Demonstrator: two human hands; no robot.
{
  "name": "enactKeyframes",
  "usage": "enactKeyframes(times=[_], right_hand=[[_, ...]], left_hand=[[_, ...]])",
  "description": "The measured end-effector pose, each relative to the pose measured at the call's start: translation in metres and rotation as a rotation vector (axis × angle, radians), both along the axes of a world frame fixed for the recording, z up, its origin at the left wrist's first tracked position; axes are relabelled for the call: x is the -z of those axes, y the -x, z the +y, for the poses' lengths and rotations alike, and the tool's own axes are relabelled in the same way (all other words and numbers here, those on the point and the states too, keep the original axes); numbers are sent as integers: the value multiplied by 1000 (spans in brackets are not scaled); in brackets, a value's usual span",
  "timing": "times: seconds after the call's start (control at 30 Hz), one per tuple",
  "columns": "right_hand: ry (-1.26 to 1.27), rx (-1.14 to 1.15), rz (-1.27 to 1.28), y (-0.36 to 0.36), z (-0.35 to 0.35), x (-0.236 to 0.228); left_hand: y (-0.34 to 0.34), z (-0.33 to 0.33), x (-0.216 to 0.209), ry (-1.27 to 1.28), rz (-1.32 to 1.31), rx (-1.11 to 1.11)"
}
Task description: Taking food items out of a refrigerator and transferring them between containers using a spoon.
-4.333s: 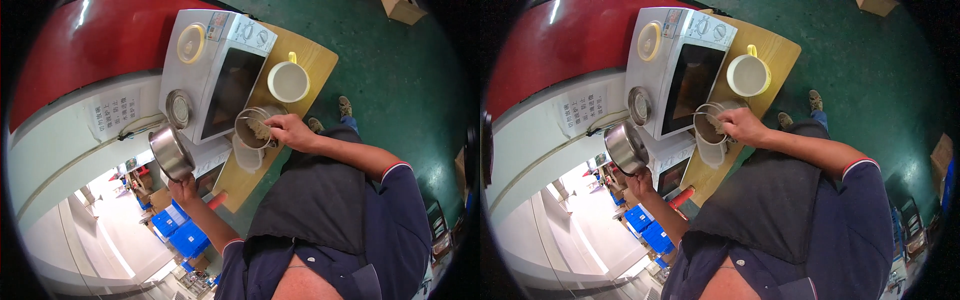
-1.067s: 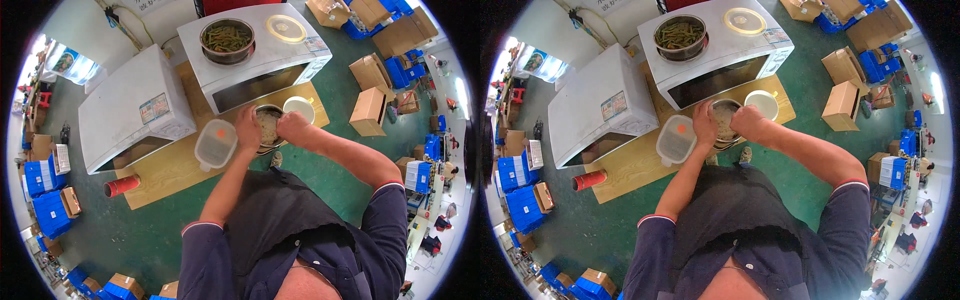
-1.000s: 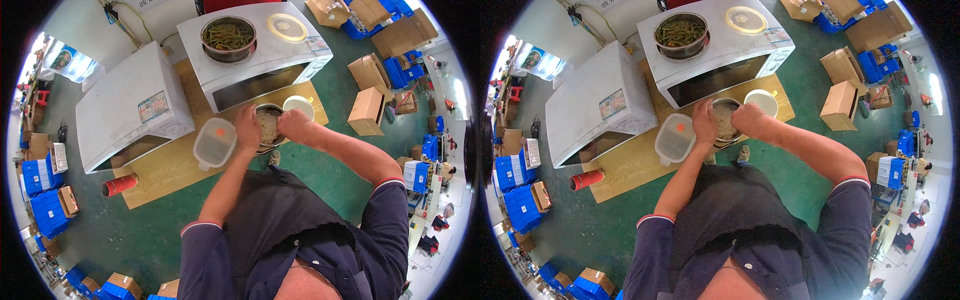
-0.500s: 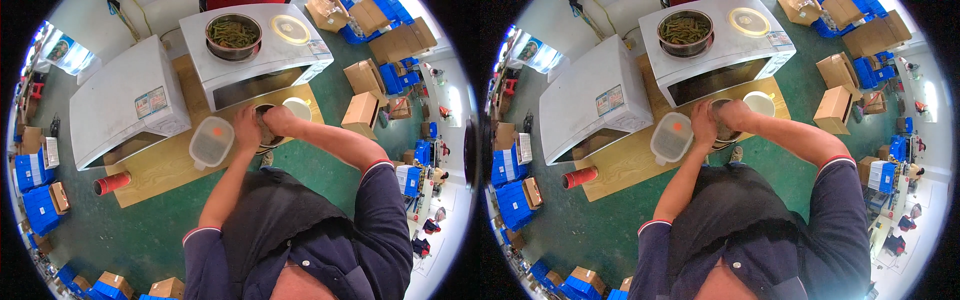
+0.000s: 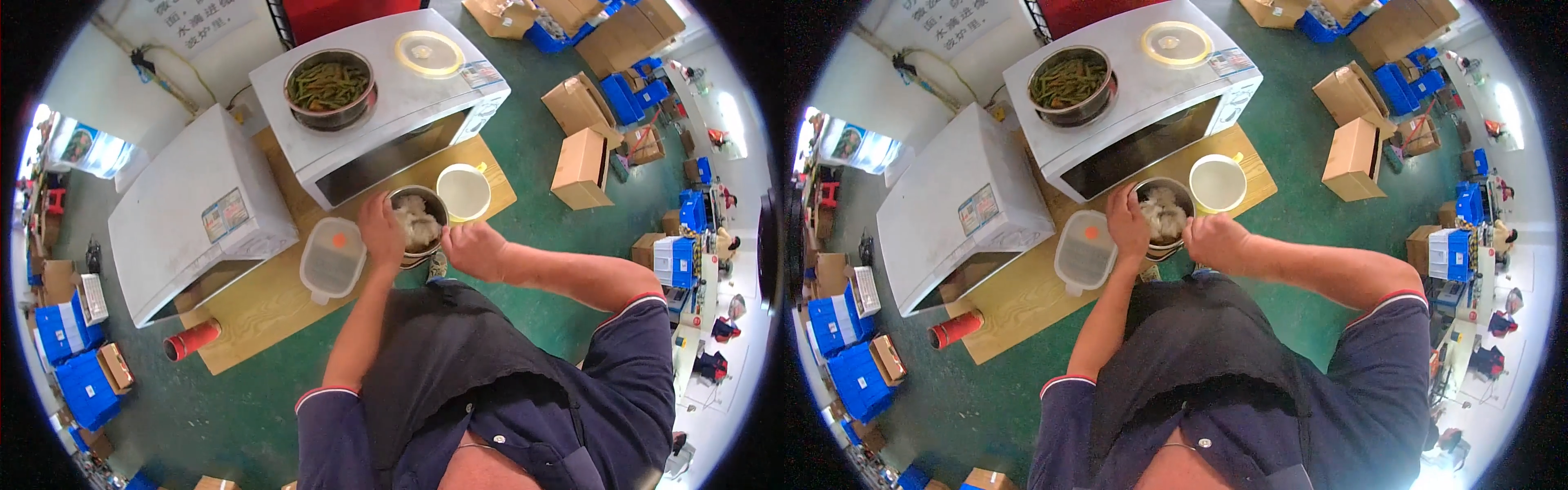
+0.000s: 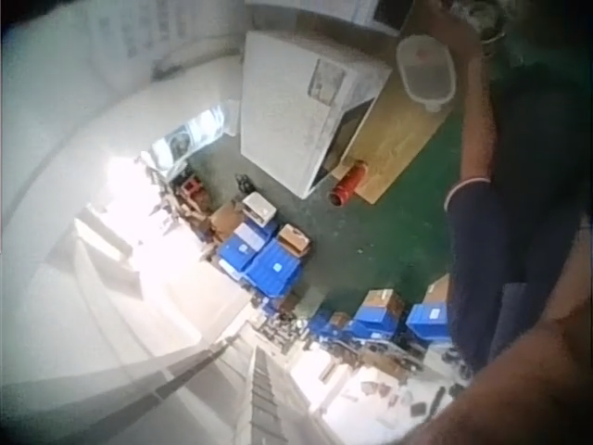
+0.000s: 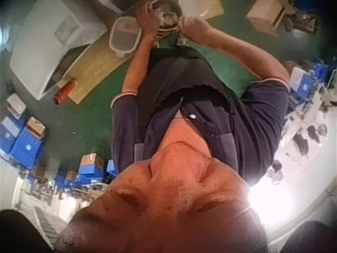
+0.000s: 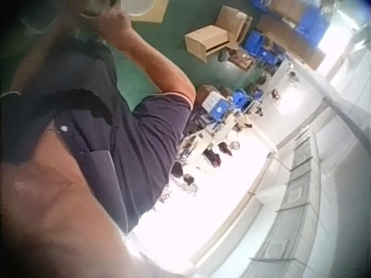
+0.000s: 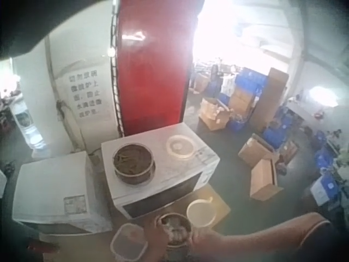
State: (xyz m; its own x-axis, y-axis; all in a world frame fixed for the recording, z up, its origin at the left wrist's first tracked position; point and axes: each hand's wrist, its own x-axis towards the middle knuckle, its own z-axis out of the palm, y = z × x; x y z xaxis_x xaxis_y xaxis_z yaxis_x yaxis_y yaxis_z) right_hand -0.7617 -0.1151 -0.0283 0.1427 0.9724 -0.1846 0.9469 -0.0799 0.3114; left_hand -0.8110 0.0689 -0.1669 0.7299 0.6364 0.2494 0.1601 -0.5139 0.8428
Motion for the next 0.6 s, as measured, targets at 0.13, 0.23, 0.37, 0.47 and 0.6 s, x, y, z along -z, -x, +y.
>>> enactKeyframes(times=[0.13, 0.23, 0.37, 0.47, 0.6], right_hand=[[-31, 26, 35, 5, -6, -4], [-47, 110, 74, -6, 0, -7], [63, 212, 62, -23, 11, -12], [162, 226, 122, -27, 30, -8], [263, 123, 208, -37, 49, 1]], left_hand=[[-1, -1, -8, 57, 28, 22], [0, 0, -6, 58, 35, 11], [-1, 0, -5, 78, 52, -7], [0, 3, -6, 116, 41, 24], [0, 1, -4, 135, 55, 25]])
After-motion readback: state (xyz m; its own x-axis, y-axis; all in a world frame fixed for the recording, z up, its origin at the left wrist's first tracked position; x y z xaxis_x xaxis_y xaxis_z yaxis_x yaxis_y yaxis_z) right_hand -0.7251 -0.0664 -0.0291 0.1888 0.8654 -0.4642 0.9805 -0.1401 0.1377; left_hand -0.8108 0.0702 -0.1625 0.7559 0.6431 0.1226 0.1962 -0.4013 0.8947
